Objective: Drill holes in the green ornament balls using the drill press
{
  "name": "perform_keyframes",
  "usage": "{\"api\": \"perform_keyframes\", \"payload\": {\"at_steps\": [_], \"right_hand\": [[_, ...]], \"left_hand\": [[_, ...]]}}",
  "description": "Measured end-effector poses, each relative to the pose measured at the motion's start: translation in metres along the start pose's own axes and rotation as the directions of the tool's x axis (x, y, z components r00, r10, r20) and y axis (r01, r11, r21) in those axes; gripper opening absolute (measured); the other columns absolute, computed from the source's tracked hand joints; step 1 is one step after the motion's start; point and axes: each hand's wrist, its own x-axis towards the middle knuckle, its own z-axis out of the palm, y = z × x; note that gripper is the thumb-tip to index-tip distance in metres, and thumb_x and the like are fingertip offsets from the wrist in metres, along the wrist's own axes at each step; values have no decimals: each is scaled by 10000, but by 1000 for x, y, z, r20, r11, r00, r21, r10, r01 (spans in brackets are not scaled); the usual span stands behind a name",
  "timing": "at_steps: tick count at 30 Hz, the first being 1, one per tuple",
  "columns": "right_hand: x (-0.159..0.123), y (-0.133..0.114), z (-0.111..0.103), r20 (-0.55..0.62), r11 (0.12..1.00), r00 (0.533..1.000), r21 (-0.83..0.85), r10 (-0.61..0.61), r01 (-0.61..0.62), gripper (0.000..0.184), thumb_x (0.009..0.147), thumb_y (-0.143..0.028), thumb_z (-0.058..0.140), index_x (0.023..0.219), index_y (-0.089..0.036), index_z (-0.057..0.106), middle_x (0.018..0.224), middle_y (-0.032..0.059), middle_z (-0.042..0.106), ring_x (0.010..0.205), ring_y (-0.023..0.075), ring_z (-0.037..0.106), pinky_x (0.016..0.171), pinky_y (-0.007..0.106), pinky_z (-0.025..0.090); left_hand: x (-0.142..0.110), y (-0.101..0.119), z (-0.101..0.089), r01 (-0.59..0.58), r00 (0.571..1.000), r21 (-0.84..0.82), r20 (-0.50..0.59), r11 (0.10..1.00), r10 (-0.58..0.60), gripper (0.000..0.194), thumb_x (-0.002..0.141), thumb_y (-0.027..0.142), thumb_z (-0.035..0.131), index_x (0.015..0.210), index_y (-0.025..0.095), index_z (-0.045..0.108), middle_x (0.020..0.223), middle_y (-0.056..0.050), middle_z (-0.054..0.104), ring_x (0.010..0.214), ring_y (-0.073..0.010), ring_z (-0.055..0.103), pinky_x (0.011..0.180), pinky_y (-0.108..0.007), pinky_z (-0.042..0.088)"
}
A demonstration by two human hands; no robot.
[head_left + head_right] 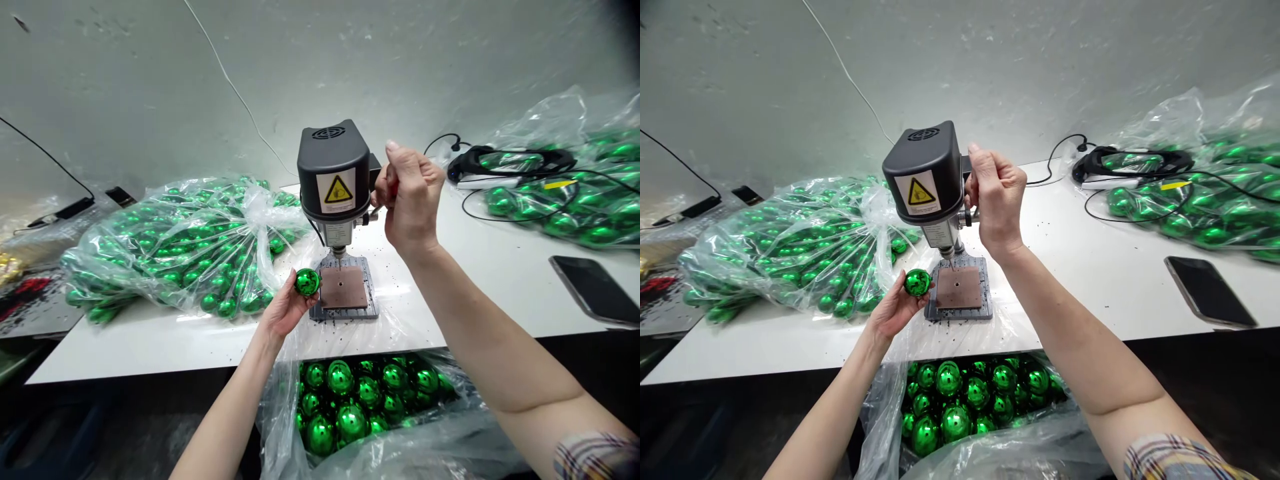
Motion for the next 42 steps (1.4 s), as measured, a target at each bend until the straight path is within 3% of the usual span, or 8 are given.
{"api": "perform_keyframes", "payload": {"at_steps": [5, 9, 14, 18, 22, 25, 34, 42], "right_hand": [[1, 0, 0, -4, 1000, 1000, -2, 22, -22, 587, 803, -615, 679, 505, -231, 350, 432, -64, 325, 390, 70, 325, 395, 274, 271], [1, 1, 0, 2, 999, 1000, 29, 21, -21, 572, 787, -615, 693, 513, -233, 367, 442, -68, 331, 397, 64, 324, 399, 274, 275], [3, 3, 0, 0, 1000, 1000, 10, 0, 0, 588, 787, -637, 679, 521, -231, 347, 456, -65, 306, 398, 58, 323, 388, 269, 269], [12, 8, -1, 17, 994, 1000, -110, 20, -18, 583, 848, -669, 575, 560, -228, 326, 481, -46, 314, 430, 66, 345, 385, 255, 296], [22, 15, -3, 28, 991, 998, -127, 49, -45, 579, 840, -686, 574, 575, -224, 345, 492, -38, 336, 442, 68, 363, 385, 252, 307], [25, 17, -4, 25, 991, 998, -121, 60, -57, 591, 832, -700, 572, 572, -221, 343, 499, -34, 340, 451, 74, 394, 392, 255, 320], [27, 21, -7, 69, 985, 996, -167, 48, -36, 601, 831, -740, 531, 594, -218, 351, 522, -22, 358, 486, 84, 441, 416, 251, 343], [26, 19, -6, 63, 985, 997, -168, 51, -40, 593, 838, -735, 524, 602, -223, 339, 524, -27, 326, 489, 82, 414, 418, 245, 332]], "left_hand": [[6, -18, 5, -163, 985, 229, -25, 960, 173, 500, 689, 320, 862, 1099, 143, 637, 978, -67, 719, 836, -172, 669, 669, -264, 528], [14, -23, 10, -215, 970, 262, -58, 941, 237, 400, 740, 351, 785, 1043, 148, 621, 962, -66, 716, 786, -172, 681, 646, -267, 520], [23, -19, 14, -219, 971, 230, -47, 948, 236, 470, 820, 381, 702, 1224, 163, 601, 1015, -71, 714, 810, -192, 704, 663, -290, 548], [24, -19, 12, -199, 978, 235, -12, 951, 207, 579, 766, 310, 767, 1293, 160, 581, 1088, -82, 706, 907, -193, 690, 785, -317, 553], [23, -26, 10, -289, 949, 450, 18, 845, 315, 716, 646, 232, 882, 1296, 184, 585, 1123, -69, 684, 885, -159, 659, 799, -284, 519], [28, -32, 11, -341, 917, 571, 29, 747, 397, 637, 590, 209, 915, 1160, 169, 634, 1026, -58, 689, 833, -150, 641, 750, -261, 505], [53, -30, 11, -333, 936, 598, 115, 729, 333, 546, 660, 218, 869, 1168, 160, 679, 1020, -59, 728, 841, -179, 636, 796, -297, 493], [52, -31, 11, -375, 922, 632, 180, 678, 342, 588, 621, 125, 861, 1182, 196, 701, 1011, -56, 689, 815, -192, 569, 820, -322, 466]]}}
